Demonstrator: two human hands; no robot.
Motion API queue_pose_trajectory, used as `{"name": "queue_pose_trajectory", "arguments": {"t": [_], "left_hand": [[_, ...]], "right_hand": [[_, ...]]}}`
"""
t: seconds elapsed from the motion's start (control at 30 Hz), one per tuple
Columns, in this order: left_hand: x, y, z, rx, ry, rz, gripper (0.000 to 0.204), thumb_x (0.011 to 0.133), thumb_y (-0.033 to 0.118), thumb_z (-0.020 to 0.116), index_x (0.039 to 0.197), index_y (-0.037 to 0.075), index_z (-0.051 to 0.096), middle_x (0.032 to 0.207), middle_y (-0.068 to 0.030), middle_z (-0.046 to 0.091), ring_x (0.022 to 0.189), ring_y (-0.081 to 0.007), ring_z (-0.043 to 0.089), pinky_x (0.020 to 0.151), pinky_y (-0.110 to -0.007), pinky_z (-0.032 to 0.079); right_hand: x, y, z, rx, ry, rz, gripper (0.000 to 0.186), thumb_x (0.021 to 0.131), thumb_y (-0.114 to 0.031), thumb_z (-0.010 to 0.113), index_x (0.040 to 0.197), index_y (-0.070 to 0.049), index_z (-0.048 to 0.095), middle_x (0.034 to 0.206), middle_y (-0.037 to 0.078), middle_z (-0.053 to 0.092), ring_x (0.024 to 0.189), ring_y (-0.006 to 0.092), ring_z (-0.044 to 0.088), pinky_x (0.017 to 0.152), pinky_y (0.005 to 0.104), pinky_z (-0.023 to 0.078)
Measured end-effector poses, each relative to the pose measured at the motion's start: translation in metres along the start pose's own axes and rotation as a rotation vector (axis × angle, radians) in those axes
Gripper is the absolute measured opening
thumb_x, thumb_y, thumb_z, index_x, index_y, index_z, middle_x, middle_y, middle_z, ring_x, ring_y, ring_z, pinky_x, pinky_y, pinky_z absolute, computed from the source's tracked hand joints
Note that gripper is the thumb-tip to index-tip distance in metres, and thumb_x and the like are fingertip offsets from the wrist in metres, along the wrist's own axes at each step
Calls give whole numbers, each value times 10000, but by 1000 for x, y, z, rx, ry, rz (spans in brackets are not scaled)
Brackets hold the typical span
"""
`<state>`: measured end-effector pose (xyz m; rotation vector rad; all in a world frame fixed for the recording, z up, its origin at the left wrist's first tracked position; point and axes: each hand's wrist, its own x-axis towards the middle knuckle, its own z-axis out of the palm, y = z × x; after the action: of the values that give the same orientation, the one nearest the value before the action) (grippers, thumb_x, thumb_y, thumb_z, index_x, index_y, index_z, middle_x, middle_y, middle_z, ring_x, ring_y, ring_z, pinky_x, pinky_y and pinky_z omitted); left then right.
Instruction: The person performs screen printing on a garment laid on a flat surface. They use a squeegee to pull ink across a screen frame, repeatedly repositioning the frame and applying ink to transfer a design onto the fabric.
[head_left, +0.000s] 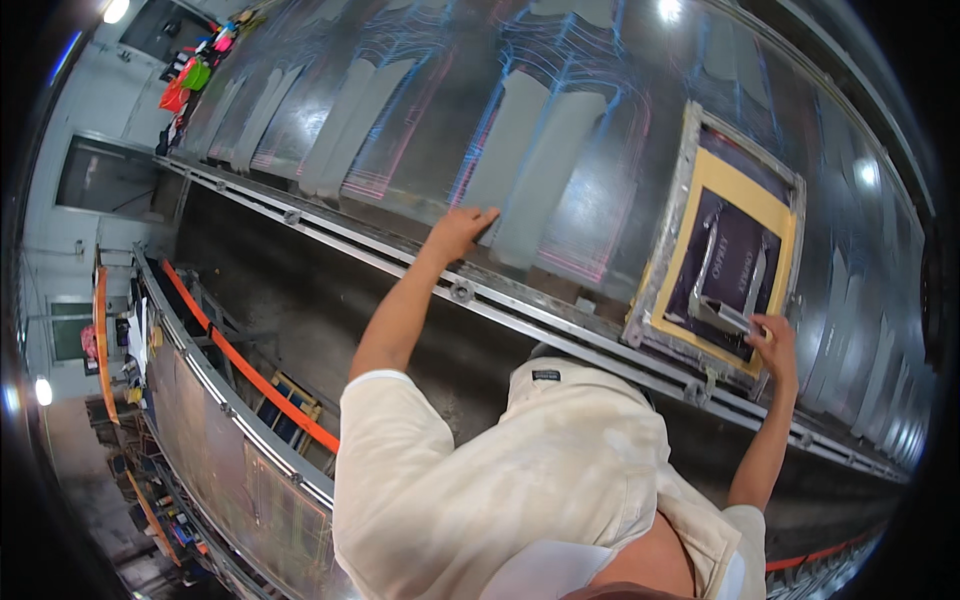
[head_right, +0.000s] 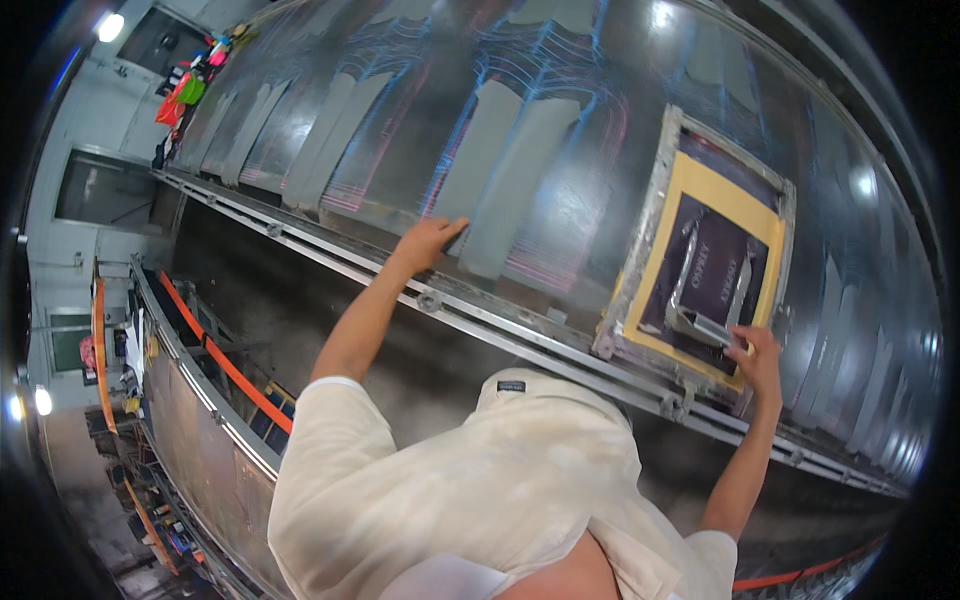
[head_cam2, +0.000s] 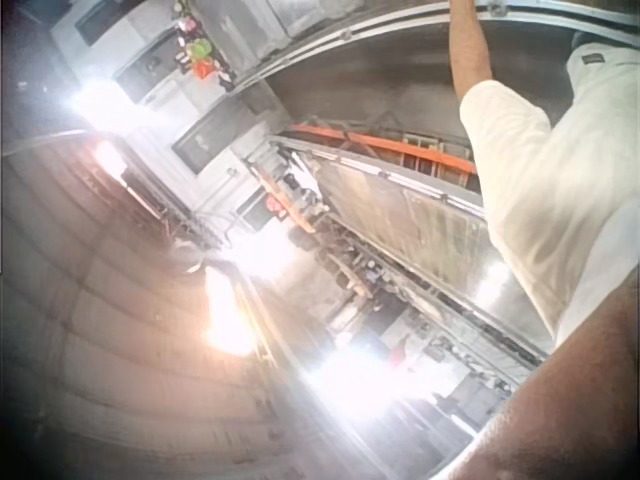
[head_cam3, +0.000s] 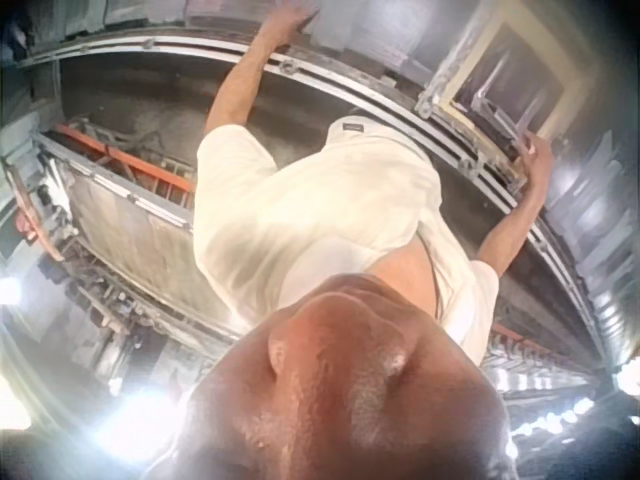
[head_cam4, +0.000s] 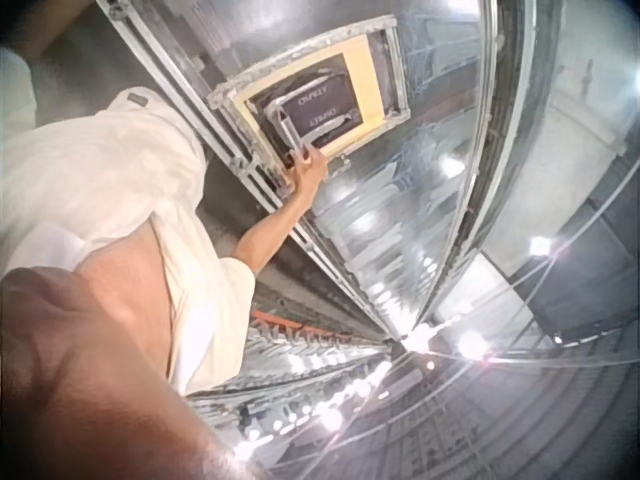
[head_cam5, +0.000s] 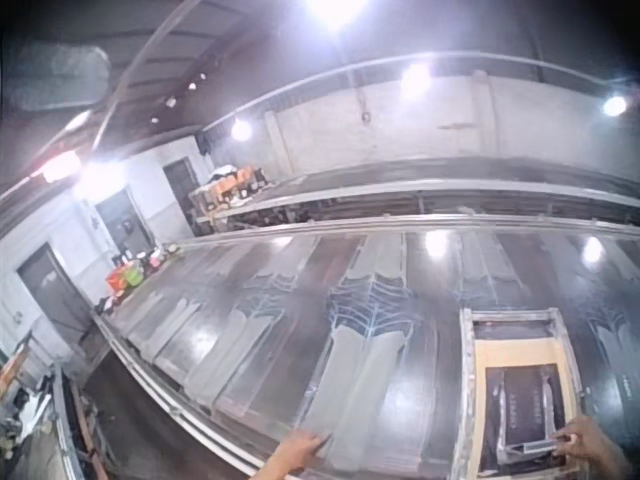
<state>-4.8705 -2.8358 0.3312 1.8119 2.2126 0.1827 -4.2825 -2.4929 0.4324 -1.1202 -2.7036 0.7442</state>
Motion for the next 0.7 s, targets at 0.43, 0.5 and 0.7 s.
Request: {"name": "queue_pose_trajectory", "arguments": {"t": [0.43, 0.5, 0.7], "left_hand": [[85, 148, -41, -134, 52, -121, 490, 812, 211, 769, 1283, 112, 672, 1066, -169, 714, 1014, -367, 674, 865, -480, 534], [118, 262, -31, -324, 394, 172, 613, 740, 409, 847, 1241, 95, 686, 1137, -156, 697, 1094, -345, 635, 944, -468, 485], [175, 431, 48, -77, -10, 339, 587, 648, 328, 869, 1151, 106, 663, 1133, -90, 630, 1088, -287, 611, 864, -440, 488]], "right_hand": [[11, 29, 3, 173, -73, -40, 429, 631, -74, 849, 1049, -74, 753, 995, 101, 705, 978, 274, 659, 897, 378, 503], [17, 25, 2, 191, -68, -82, 420, 606, -130, 878, 1011, -110, 769, 964, 80, 721, 971, 280, 651, 920, 400, 450], [26, 70, -6, 198, -20, -136, 517, 737, -263, 873, 1205, -118, 709, 1249, 170, 653, 1213, 354, 569, 1050, 483, 419]]}}
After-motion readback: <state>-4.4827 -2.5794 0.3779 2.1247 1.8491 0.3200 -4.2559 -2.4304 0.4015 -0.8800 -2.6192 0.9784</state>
